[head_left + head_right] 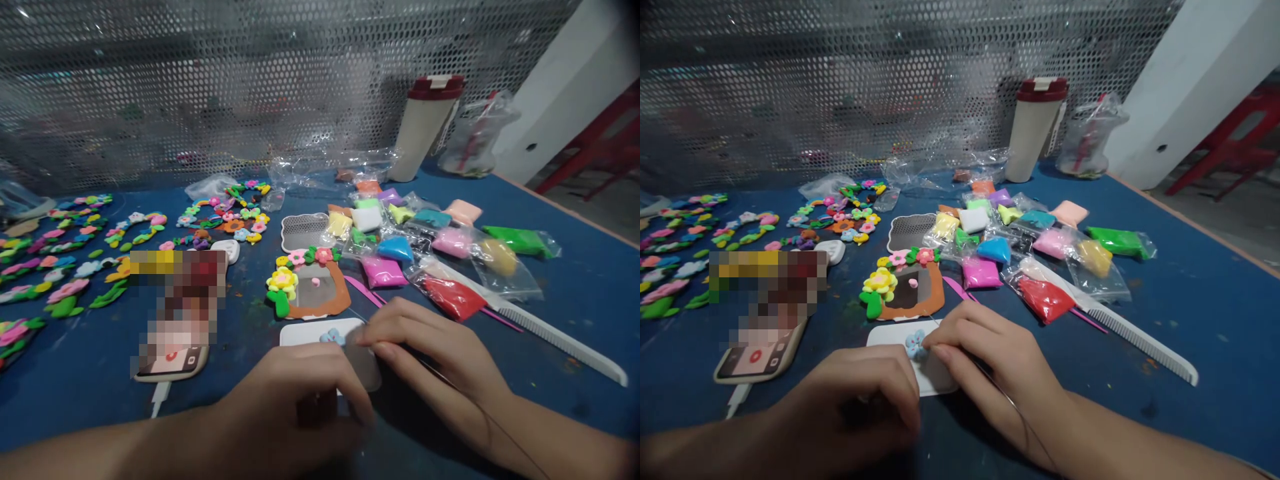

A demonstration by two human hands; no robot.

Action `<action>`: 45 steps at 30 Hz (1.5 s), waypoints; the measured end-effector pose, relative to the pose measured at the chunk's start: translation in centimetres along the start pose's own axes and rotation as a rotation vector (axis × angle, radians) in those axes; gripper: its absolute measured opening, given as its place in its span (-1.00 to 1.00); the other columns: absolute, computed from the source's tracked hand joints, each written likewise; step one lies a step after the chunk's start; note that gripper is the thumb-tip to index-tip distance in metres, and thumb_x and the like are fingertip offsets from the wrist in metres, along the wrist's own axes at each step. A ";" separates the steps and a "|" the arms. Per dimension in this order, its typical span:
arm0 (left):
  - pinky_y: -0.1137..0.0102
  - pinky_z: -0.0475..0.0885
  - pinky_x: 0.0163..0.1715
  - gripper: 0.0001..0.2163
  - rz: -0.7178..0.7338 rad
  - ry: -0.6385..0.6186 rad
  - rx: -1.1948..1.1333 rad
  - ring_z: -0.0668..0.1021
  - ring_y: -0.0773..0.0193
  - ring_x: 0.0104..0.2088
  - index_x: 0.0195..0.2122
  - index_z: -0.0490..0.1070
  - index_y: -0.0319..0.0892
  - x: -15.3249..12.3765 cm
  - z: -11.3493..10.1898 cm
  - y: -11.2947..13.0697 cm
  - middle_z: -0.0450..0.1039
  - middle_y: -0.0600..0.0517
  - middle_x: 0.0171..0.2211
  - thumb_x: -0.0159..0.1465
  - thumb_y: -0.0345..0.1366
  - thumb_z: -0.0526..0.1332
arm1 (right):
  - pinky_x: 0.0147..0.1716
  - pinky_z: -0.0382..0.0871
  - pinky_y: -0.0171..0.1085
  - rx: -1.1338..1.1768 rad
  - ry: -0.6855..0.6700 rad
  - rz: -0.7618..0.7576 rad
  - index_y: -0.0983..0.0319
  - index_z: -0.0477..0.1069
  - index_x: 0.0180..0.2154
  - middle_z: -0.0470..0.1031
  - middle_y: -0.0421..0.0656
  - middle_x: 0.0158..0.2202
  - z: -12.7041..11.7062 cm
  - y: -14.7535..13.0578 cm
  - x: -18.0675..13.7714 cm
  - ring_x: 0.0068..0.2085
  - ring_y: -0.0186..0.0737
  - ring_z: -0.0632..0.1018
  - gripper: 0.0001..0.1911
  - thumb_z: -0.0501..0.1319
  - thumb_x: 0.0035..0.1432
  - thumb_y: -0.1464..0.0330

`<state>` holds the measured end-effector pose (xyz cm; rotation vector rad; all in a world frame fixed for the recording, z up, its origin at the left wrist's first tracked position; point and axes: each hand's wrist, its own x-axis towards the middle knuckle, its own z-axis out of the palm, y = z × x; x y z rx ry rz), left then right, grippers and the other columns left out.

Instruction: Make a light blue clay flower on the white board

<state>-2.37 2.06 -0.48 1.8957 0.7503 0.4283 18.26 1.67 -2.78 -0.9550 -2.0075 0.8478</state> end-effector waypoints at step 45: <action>0.59 0.18 -0.69 -0.85 -0.519 0.245 -0.587 0.39 0.45 -0.73 -0.42 0.41 -0.22 1.6 -0.7 -0.9 0.36 0.16 -0.72 0.12 -0.23 0.26 | -0.20 0.34 -0.34 0.023 0.164 -0.009 0.05 0.38 0.04 0.42 -0.20 -0.22 0.2 0.2 -0.4 -0.19 -0.33 0.44 -0.62 -0.11 0.37 0.20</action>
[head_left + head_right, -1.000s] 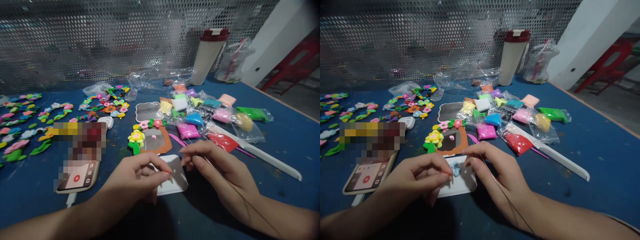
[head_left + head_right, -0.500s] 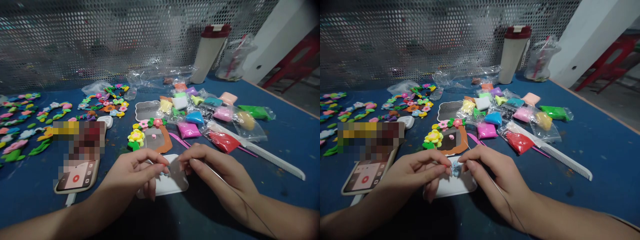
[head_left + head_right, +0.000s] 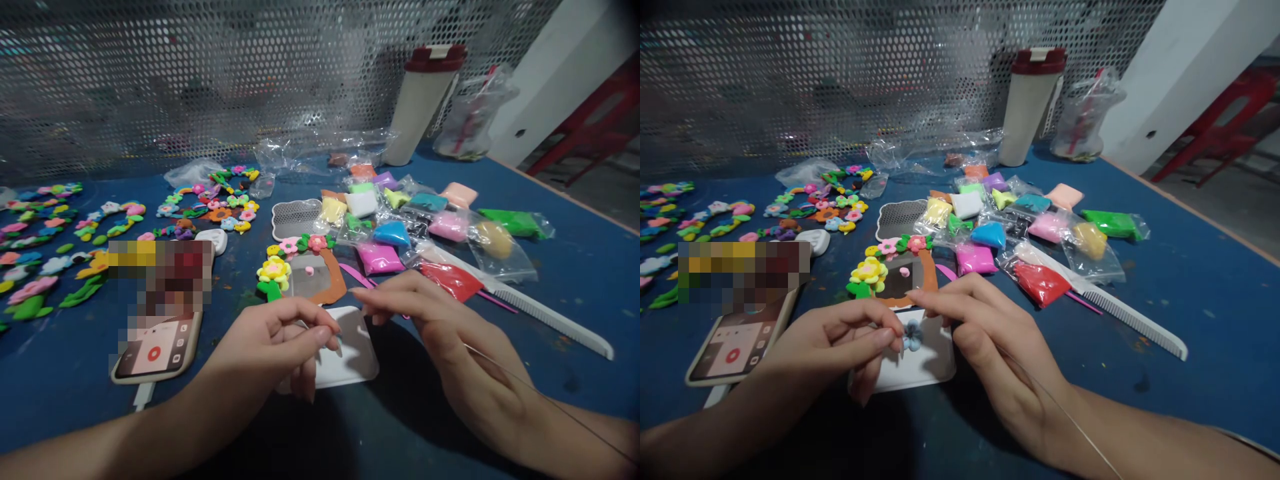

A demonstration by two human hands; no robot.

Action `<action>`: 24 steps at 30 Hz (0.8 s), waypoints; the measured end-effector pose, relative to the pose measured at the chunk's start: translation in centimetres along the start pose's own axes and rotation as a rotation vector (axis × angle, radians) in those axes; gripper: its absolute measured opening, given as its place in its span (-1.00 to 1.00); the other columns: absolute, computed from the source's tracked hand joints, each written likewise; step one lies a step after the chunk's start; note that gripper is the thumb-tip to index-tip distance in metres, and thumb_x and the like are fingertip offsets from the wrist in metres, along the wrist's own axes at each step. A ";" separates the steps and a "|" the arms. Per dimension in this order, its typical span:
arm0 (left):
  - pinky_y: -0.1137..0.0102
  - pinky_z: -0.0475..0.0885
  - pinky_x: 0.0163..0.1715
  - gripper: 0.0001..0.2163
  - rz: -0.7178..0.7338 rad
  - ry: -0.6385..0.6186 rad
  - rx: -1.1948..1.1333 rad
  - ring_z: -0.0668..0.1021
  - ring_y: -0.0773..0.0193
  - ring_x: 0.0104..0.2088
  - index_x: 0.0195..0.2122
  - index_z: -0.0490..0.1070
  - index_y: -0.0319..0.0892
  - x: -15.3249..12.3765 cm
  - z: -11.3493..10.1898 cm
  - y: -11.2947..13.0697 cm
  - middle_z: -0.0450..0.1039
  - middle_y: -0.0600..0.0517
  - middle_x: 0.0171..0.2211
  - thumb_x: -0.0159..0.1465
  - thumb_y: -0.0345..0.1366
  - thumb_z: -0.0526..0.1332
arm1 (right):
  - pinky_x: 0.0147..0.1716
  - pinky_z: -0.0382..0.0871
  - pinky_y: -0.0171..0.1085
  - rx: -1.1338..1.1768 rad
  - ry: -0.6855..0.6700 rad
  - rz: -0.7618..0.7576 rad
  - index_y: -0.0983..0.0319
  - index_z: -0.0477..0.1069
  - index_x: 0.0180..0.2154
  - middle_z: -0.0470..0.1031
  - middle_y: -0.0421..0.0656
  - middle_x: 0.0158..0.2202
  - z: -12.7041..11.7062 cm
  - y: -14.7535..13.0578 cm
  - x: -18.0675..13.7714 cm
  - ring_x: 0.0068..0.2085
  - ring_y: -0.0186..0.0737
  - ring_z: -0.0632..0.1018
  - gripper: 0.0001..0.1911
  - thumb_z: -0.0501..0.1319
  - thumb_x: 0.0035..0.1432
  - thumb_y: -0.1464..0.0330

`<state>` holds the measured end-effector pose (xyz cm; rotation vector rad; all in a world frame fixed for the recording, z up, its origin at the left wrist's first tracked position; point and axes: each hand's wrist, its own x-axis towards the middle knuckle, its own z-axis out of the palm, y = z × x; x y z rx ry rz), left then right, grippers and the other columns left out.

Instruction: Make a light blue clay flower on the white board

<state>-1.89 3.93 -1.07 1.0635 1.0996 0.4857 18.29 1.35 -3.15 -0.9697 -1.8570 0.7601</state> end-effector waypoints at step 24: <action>0.56 0.22 -0.67 -0.79 0.078 -0.075 -0.010 0.33 0.44 -0.68 -0.47 0.31 -0.19 -0.6 0.6 -0.6 0.24 0.16 -0.69 0.19 -0.16 0.15 | -0.18 0.39 -0.51 -0.028 -0.194 -0.050 0.12 0.27 0.13 0.44 -0.20 -0.24 0.7 -0.5 -0.1 -0.23 -0.42 0.49 -0.55 0.04 0.24 0.54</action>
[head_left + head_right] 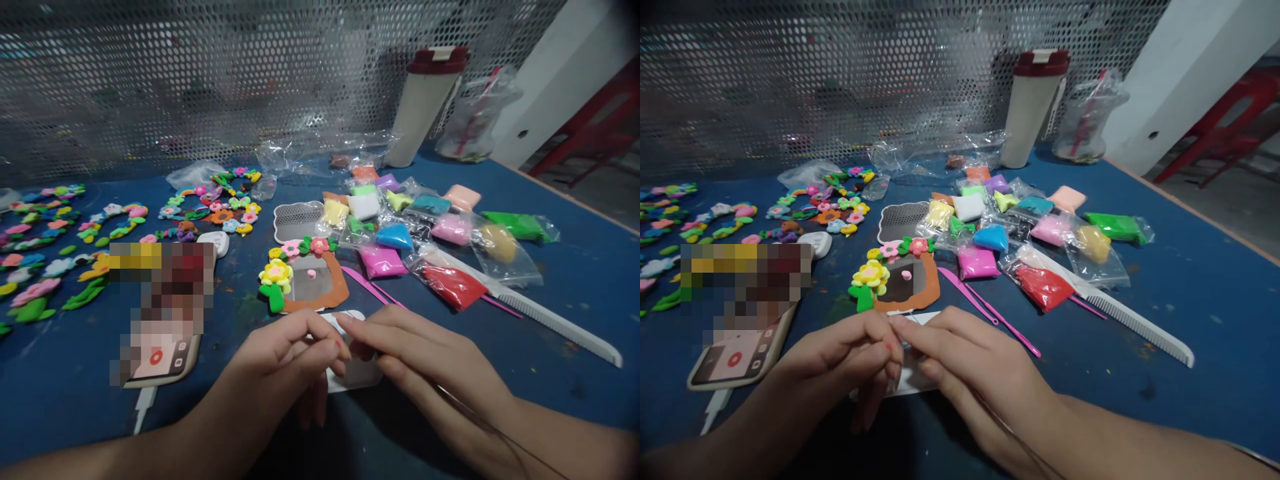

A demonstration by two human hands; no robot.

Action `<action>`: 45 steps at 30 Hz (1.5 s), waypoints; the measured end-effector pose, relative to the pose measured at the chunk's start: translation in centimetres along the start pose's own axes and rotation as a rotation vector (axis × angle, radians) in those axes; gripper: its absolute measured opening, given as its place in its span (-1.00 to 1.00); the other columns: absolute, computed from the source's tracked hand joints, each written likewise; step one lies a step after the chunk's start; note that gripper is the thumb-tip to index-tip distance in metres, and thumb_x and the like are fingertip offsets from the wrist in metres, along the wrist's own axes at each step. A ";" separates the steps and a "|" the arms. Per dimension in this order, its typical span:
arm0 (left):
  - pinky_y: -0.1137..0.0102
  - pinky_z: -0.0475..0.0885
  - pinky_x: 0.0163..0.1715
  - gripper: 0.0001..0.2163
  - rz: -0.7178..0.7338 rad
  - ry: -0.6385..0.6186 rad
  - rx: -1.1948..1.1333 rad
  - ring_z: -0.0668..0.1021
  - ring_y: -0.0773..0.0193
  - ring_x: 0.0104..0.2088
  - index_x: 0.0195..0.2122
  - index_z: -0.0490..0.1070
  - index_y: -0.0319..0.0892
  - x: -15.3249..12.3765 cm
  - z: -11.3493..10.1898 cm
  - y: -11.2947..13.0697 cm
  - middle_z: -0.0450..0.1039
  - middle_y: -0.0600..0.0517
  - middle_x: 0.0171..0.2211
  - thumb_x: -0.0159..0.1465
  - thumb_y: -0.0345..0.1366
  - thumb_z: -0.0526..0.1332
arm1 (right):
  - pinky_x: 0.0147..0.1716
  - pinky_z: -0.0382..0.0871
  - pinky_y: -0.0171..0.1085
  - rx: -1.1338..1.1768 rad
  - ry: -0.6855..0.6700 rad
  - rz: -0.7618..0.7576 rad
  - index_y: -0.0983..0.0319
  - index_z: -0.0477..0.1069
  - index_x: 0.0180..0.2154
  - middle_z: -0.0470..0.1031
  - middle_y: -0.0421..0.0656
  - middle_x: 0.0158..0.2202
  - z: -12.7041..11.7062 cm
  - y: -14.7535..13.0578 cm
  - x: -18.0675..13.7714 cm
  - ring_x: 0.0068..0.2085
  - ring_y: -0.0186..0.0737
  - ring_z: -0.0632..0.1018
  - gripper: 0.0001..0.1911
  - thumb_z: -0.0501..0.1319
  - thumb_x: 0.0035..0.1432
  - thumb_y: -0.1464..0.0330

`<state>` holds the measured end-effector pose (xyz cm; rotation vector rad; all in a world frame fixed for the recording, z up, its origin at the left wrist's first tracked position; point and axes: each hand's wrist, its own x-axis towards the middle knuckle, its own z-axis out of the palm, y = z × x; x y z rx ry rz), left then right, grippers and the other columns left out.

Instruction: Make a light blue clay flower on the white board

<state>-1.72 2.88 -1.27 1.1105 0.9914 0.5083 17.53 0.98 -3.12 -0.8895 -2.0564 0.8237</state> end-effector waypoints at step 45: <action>0.59 0.25 -0.64 -0.83 -0.055 -0.003 -0.090 0.35 0.47 -0.68 -0.44 0.33 -0.20 0.4 -0.1 -0.4 0.30 0.18 -0.68 0.25 -0.24 0.13 | -0.19 0.33 -0.49 0.157 0.039 0.189 -0.07 0.39 0.03 0.49 -0.31 -0.26 0.0 0.0 0.6 -0.25 -0.45 0.47 -0.67 0.02 0.33 0.37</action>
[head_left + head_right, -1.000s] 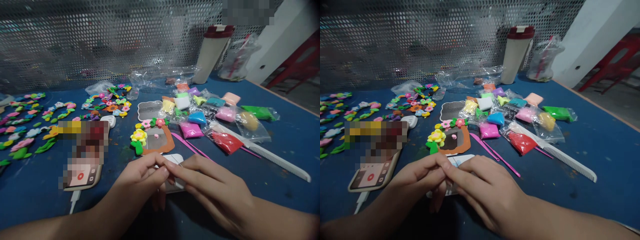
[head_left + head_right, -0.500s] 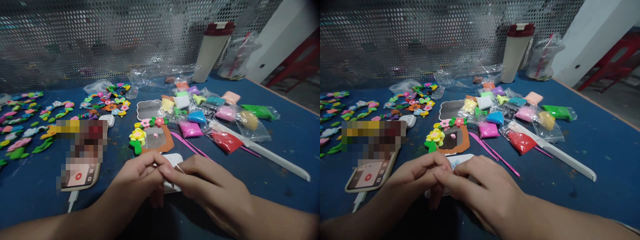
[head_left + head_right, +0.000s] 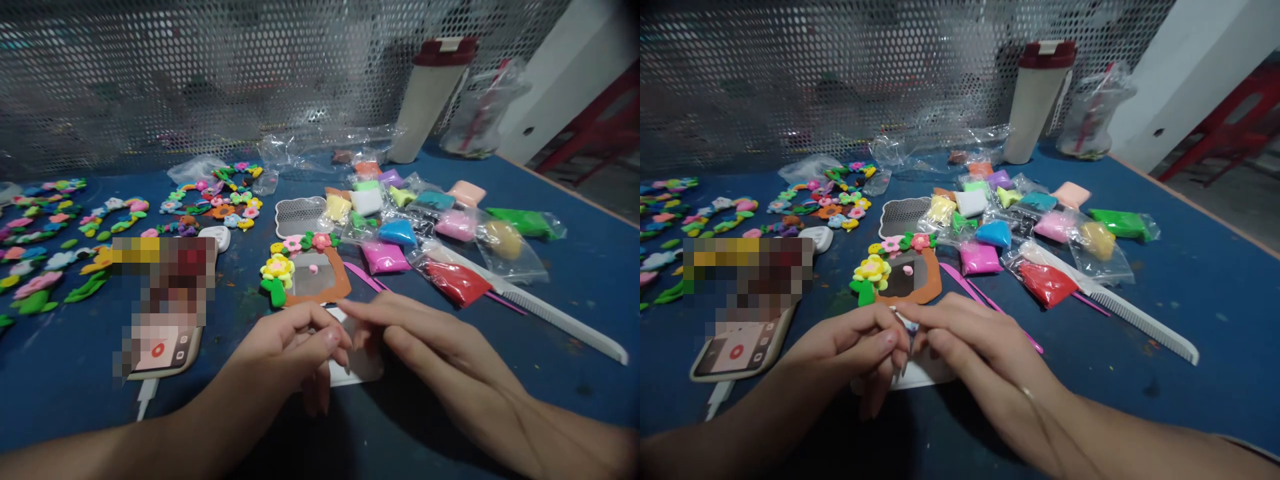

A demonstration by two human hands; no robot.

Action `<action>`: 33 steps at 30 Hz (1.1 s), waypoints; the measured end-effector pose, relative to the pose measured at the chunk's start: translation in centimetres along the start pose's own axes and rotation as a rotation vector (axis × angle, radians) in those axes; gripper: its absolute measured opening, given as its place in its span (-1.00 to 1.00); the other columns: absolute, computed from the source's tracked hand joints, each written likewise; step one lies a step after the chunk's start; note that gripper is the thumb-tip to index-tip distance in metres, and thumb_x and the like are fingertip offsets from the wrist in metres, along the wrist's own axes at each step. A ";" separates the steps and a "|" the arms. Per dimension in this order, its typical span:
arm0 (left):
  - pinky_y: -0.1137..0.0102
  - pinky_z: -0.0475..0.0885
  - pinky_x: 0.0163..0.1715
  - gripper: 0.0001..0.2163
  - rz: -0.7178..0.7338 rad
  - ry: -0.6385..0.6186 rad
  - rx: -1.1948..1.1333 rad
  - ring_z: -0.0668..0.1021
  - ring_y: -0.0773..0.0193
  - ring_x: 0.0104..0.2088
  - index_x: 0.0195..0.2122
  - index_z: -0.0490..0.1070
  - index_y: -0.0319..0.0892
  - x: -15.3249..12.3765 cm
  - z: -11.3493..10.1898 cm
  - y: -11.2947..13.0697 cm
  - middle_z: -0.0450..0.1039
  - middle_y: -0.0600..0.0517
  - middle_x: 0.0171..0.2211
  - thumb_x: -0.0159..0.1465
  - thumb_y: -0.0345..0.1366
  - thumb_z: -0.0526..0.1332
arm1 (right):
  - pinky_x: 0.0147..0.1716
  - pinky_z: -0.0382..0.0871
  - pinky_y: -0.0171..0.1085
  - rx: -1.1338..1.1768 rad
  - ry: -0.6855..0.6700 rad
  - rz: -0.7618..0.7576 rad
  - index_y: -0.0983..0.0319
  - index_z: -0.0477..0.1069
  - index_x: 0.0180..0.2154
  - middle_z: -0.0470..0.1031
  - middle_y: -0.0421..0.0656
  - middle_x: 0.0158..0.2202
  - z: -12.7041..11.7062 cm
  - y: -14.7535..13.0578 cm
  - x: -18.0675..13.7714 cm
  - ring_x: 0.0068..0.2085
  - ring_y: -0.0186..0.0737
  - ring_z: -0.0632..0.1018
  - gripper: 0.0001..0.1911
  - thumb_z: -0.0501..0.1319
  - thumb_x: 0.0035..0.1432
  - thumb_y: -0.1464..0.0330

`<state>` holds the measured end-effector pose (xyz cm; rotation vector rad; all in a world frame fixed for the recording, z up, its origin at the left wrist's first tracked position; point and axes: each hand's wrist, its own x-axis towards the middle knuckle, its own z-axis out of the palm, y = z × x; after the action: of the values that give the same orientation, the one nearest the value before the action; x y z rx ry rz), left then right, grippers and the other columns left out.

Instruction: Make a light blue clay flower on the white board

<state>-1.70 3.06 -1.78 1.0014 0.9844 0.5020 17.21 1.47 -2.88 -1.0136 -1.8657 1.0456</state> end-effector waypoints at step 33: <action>0.54 0.23 -0.59 -0.82 0.030 -0.024 0.110 0.37 0.42 -0.64 -0.43 0.34 -0.20 -0.2 -0.1 -0.2 0.28 0.16 -0.67 0.25 -0.22 0.12 | -0.39 0.37 -0.41 0.065 -0.038 -0.007 0.17 0.29 -0.33 0.40 -0.25 -0.39 -0.1 -0.6 -0.5 -0.37 -0.38 0.45 -0.86 0.02 0.28 0.43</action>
<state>-1.86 2.86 -1.89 1.1196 0.9848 0.4634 17.32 0.82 -2.47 -0.9549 -1.8518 1.1218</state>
